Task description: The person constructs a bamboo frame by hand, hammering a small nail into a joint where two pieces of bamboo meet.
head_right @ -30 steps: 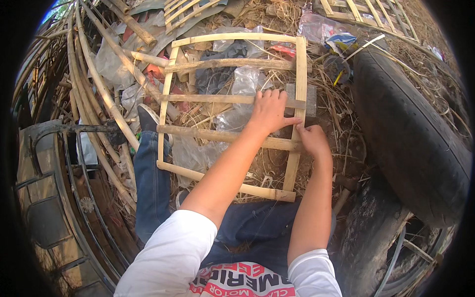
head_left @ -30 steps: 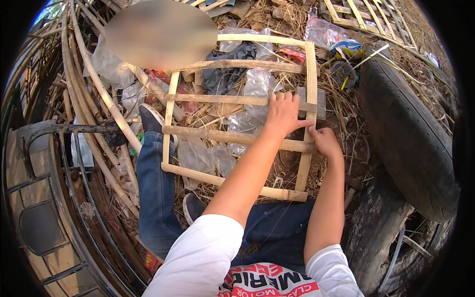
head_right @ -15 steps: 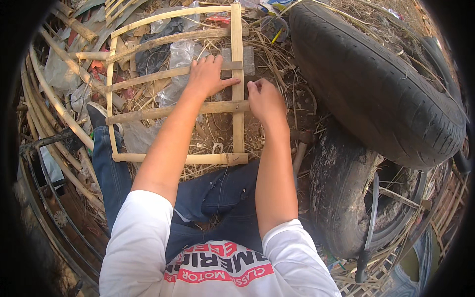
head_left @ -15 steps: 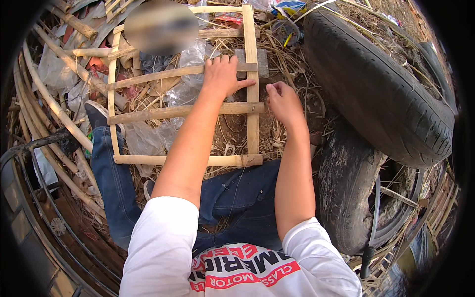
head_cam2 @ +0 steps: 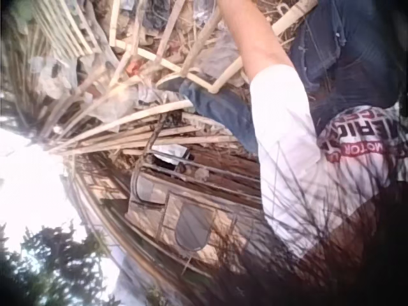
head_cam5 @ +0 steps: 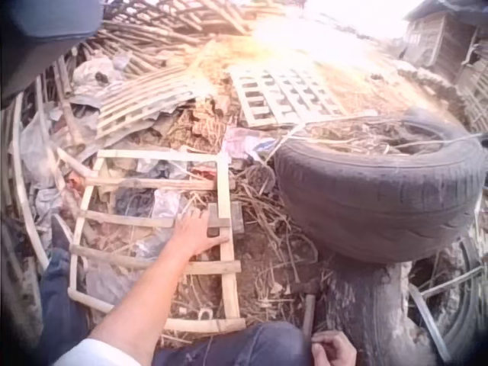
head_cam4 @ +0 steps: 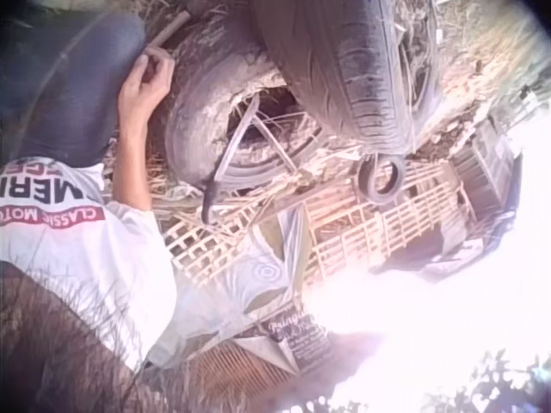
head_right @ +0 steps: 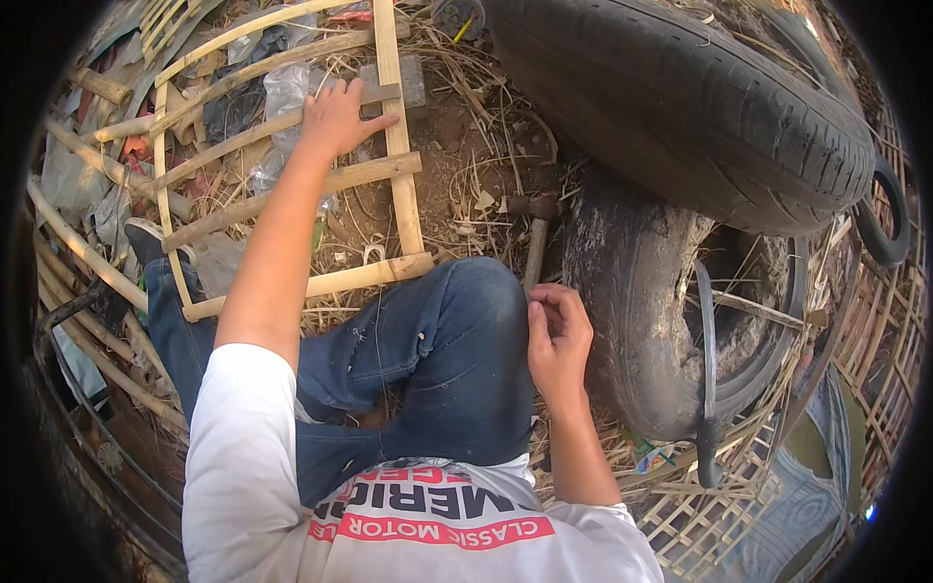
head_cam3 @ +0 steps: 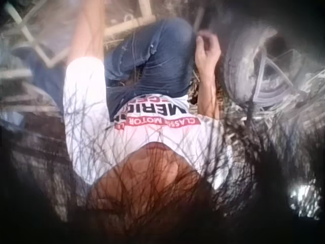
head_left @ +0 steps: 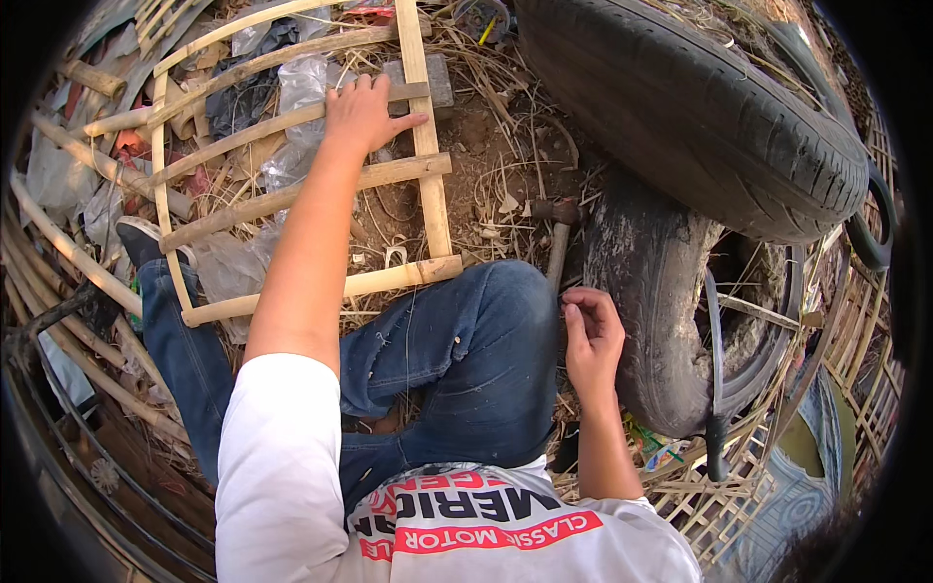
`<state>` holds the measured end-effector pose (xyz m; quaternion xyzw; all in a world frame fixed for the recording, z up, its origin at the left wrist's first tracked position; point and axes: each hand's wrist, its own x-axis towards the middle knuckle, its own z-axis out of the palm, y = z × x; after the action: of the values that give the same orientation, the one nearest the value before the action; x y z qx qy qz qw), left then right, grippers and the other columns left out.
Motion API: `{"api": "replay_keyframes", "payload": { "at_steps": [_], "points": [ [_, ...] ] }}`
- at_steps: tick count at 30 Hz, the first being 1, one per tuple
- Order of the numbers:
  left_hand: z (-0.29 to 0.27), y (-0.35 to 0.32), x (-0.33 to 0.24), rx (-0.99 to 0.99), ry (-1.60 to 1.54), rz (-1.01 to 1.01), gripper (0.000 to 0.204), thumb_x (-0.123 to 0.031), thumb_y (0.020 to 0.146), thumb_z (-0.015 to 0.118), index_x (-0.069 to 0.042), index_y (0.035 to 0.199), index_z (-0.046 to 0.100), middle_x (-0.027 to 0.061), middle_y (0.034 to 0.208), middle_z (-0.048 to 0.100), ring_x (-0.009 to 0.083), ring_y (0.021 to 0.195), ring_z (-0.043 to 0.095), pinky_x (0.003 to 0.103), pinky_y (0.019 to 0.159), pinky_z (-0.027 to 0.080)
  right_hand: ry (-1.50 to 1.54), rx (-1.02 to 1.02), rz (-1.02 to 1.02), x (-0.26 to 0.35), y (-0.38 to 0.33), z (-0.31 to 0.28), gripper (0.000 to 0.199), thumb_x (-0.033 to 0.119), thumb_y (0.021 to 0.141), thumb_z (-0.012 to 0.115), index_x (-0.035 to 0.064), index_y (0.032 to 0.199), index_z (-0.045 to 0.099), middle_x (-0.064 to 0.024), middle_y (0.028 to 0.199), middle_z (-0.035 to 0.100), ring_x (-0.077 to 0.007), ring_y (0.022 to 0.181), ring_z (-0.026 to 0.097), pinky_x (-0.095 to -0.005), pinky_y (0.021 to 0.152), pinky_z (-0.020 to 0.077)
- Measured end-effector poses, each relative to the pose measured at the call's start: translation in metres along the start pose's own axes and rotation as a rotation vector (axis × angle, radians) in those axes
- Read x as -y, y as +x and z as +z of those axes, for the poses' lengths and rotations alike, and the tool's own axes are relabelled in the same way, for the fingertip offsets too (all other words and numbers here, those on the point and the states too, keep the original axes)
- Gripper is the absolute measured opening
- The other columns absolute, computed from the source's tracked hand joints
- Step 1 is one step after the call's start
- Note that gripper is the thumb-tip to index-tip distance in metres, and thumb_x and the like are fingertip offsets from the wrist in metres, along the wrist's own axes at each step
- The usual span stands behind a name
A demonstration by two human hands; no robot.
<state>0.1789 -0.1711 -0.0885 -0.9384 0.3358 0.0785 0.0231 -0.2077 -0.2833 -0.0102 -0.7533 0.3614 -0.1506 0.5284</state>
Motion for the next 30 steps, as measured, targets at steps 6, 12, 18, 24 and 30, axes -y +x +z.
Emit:
{"api": "replay_keyframes", "payload": {
  "at_steps": [6, 12, 18, 24, 30],
  "points": [
    [0.006, 0.003, 0.003, -0.011, 0.042, -0.013, 0.104, -0.084, 0.073, 0.054, -0.007, 0.142, 0.046, 0.0158, 0.133, 0.056, 0.0321, 0.126, 0.051, 0.052, 0.104, 0.037, -0.251, 0.059, 0.128, -0.058, -0.109, -0.032, 0.013, -0.003, 0.085, 0.061, -0.0025, 0.098, 0.063, -0.016, 0.097, 0.064, -0.0235, 0.082, 0.066, -0.0312, 0.069, 0.0527],
    [0.012, 0.005, 0.002, -0.044, 0.066, 0.021, 0.093, -0.077, 0.081, 0.054, -0.007, 0.14, 0.046, 0.0181, 0.129, 0.057, 0.0338, 0.123, 0.054, 0.053, 0.099, 0.04, -0.466, 0.063, 0.293, -0.115, -0.168, -0.068, 0.02, 0.0, 0.084, 0.062, -0.0003, 0.104, 0.064, -0.0166, 0.083, 0.062, -0.028, 0.067, 0.061, -0.038, 0.061, 0.0491],
    [0.011, 0.008, 0.004, 0.004, 0.073, -0.003, 0.098, -0.08, 0.077, 0.056, -0.009, 0.143, 0.046, 0.0175, 0.136, 0.054, 0.0333, 0.129, 0.05, 0.054, 0.103, 0.038, -0.587, 0.065, 0.244, -0.14, -0.163, -0.084, 0.024, 0.0, 0.085, 0.063, 0.0008, 0.109, 0.063, -0.0154, 0.088, 0.065, -0.0237, 0.066, 0.062, -0.0346, 0.061, 0.0515],
    [0.01, 0.005, 0.006, -0.041, 0.073, -0.003, 0.097, -0.08, 0.076, 0.056, -0.008, 0.139, 0.049, 0.0164, 0.134, 0.056, 0.0327, 0.128, 0.05, 0.053, 0.102, 0.038, -0.63, 0.065, 0.346, -0.148, -0.146, -0.073, 0.029, 0.012, 0.093, 0.061, 0.0042, 0.121, 0.061, -0.0195, 0.086, 0.067, -0.034, 0.072, 0.065, -0.0412, 0.065, 0.0506],
    [0.005, 0.004, -0.001, -0.008, 0.042, -0.014, 0.099, -0.083, 0.072, 0.057, -0.008, 0.136, 0.051, 0.0147, 0.133, 0.057, 0.0313, 0.128, 0.05, 0.052, 0.103, 0.037, -0.745, 0.06, 0.333, -0.156, -0.15, -0.05, 0.041, 0.013, 0.09, 0.063, 0.008, 0.13, 0.056, -0.0174, 0.093, 0.064, -0.0351, 0.079, 0.064, -0.0441, 0.068, 0.0497]
  ]
}}
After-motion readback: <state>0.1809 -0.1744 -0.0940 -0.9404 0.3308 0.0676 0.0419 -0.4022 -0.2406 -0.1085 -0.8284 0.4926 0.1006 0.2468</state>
